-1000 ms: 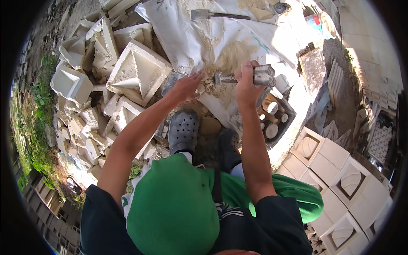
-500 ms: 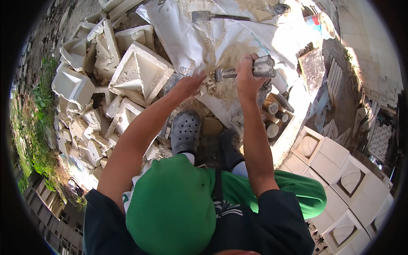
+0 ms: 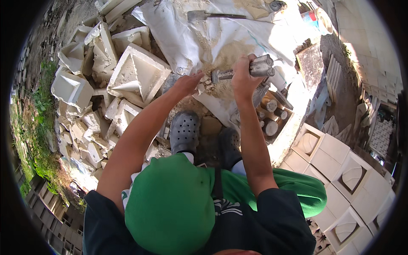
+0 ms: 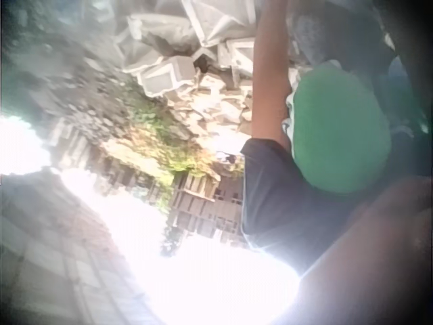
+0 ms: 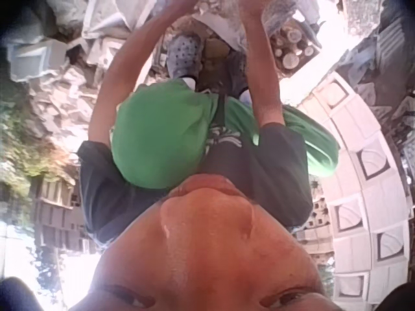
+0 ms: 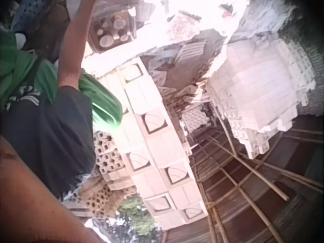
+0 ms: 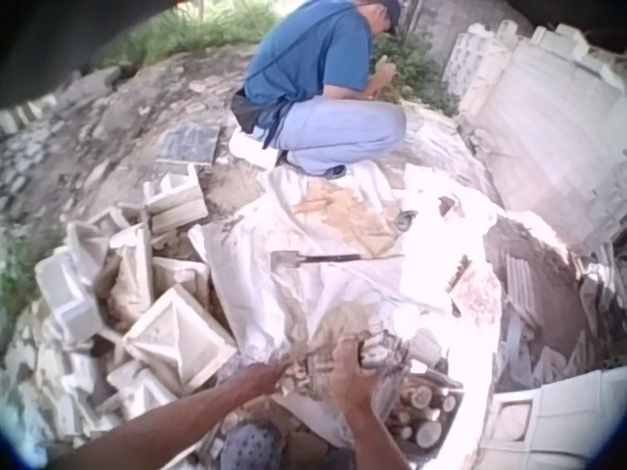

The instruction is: The person holds a piece of stone on a sheet and chips it down using a handheld carving tool.

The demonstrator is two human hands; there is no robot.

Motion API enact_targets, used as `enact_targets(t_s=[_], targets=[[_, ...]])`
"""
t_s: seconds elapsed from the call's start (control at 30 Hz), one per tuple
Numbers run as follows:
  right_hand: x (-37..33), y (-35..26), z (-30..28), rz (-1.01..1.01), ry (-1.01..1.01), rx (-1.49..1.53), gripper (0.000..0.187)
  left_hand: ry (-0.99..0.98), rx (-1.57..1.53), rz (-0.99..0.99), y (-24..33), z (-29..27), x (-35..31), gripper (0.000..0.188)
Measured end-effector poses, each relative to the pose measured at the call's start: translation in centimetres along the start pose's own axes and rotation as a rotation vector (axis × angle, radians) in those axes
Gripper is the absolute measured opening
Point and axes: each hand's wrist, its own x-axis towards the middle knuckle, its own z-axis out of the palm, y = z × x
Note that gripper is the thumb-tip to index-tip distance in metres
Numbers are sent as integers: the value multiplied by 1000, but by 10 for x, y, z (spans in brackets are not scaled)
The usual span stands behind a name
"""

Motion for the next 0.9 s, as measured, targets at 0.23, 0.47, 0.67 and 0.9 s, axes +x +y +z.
enact_targets(t_s=[0.23, 0.47, 0.67, 0.9], targets=[[4, -32, 11, 68, -77, -25, 26, 125, 2, 41, -13, 15, -2, 82], [-12, -48, -7, 118, 40, -16, 28, 4, -15, -36, 5, -4, -8, 77], [-10, 12, -32, 140, -113, 59, 8, 8, 19, -45, 10, -1, -10, 74], [-16, -93, -11, 23, 56, 64, 28, 77, -6, 17, 1, 4, -8, 71]])
